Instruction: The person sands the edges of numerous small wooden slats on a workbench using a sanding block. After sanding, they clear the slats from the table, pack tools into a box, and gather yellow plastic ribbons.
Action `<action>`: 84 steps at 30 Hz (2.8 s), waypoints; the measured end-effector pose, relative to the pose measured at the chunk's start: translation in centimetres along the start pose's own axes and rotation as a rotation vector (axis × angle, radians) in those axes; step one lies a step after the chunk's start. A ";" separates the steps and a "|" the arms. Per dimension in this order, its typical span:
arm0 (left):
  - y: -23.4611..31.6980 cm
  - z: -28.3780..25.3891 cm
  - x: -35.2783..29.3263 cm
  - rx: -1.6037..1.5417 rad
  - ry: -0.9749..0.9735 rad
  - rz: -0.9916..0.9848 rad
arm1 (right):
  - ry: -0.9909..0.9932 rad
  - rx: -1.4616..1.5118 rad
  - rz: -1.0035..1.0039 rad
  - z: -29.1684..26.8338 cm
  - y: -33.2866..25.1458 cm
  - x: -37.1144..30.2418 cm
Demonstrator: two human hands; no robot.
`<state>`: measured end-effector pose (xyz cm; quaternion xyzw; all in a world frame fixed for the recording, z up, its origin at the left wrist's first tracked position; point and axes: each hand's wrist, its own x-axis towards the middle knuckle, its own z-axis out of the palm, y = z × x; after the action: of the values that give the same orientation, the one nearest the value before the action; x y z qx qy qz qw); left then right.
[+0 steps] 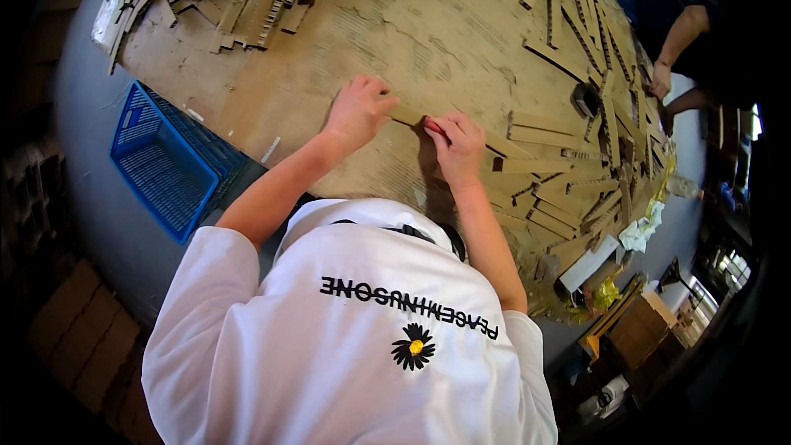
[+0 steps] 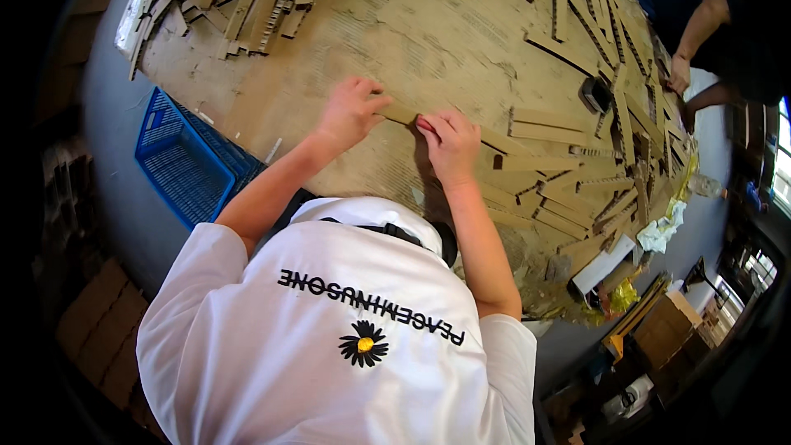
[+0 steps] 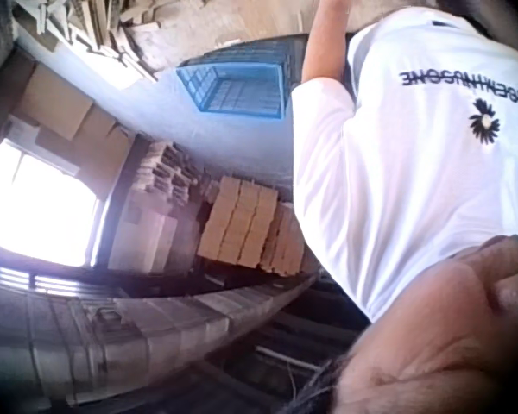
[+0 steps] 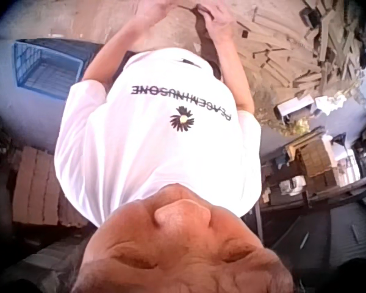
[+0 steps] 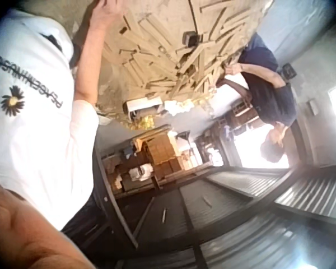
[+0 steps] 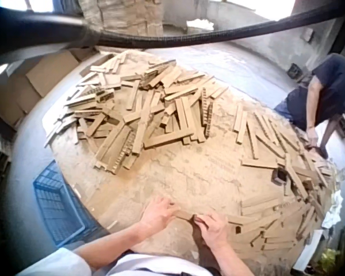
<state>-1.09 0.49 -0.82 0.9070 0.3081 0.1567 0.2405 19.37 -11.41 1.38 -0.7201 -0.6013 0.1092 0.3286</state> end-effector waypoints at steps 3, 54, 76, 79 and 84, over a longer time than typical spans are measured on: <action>0.0 -0.2 0.0 0.011 0.001 -0.001 | 0.007 -0.023 -0.026 -0.2 0.1 -0.1; 12.7 9.4 11.0 0.074 -0.269 0.321 | 0.569 0.271 0.660 -11.6 0.5 -11.9; 6.3 3.7 4.1 -0.044 -0.021 0.218 | 0.160 0.132 0.140 -7.3 3.2 -2.5; 6.0 3.7 4.3 -0.018 -0.036 0.238 | 0.144 0.057 0.114 -6.9 3.2 -2.3; 6.2 3.5 4.4 0.002 -0.008 0.256 | 0.127 0.033 0.076 -6.3 3.4 -2.0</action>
<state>6.78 -2.21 0.19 0.9398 0.1889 0.1821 0.2190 25.02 -15.63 3.69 -0.7423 -0.5497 0.0857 0.3735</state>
